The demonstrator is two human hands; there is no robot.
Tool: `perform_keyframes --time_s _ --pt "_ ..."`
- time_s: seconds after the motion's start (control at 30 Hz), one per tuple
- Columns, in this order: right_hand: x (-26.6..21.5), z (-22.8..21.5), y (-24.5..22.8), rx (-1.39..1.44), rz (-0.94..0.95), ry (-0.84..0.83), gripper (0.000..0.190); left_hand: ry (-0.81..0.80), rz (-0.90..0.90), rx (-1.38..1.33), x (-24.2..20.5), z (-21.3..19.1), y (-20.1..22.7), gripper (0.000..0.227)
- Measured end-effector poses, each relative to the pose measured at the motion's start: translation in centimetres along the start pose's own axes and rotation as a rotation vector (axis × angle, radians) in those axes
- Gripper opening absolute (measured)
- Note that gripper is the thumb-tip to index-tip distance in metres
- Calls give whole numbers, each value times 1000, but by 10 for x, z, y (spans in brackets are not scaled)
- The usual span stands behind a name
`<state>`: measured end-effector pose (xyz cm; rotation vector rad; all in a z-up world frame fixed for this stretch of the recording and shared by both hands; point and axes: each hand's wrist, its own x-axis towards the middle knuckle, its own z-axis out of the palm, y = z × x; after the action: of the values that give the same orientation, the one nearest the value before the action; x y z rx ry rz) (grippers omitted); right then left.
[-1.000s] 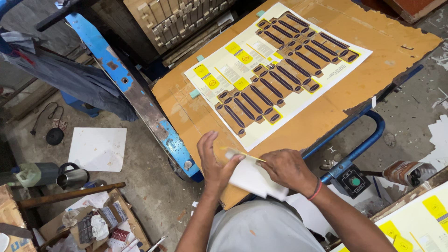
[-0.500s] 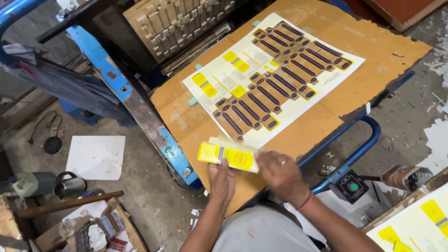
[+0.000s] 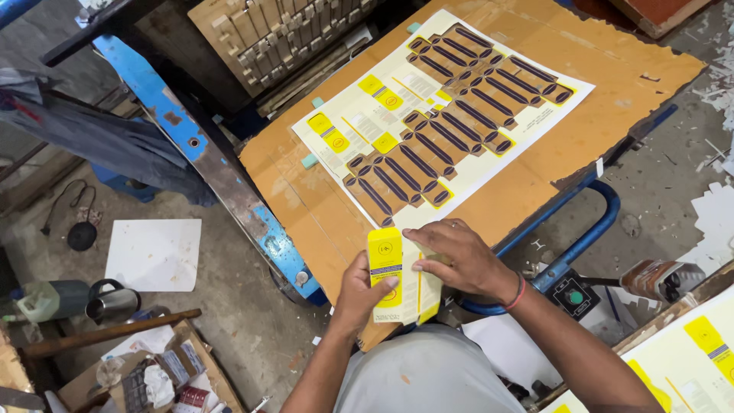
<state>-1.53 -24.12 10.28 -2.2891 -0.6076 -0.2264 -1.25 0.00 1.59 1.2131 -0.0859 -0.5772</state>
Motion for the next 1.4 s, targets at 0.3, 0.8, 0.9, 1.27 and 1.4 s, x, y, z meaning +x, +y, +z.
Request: perform_keyframes --time_s 0.3,0.8,0.9,1.27,1.4 --pt "0 -7 -3 -58 117 -80 17 186 584 682 -11 -7 43 50" --pt "2 -20 -13 -143 6 84 12 170 399 738 -16 -3 63 25" --pt "3 -27 -13 -120 -35 68 11 136 408 707 -16 -6 57 24" --pt "53 15 -47 -171 -71 -24 14 -96 341 691 -11 -79 84 40" --pt "73 64 -80 -195 20 38 17 -308 34 541 -6 -135 110 34"
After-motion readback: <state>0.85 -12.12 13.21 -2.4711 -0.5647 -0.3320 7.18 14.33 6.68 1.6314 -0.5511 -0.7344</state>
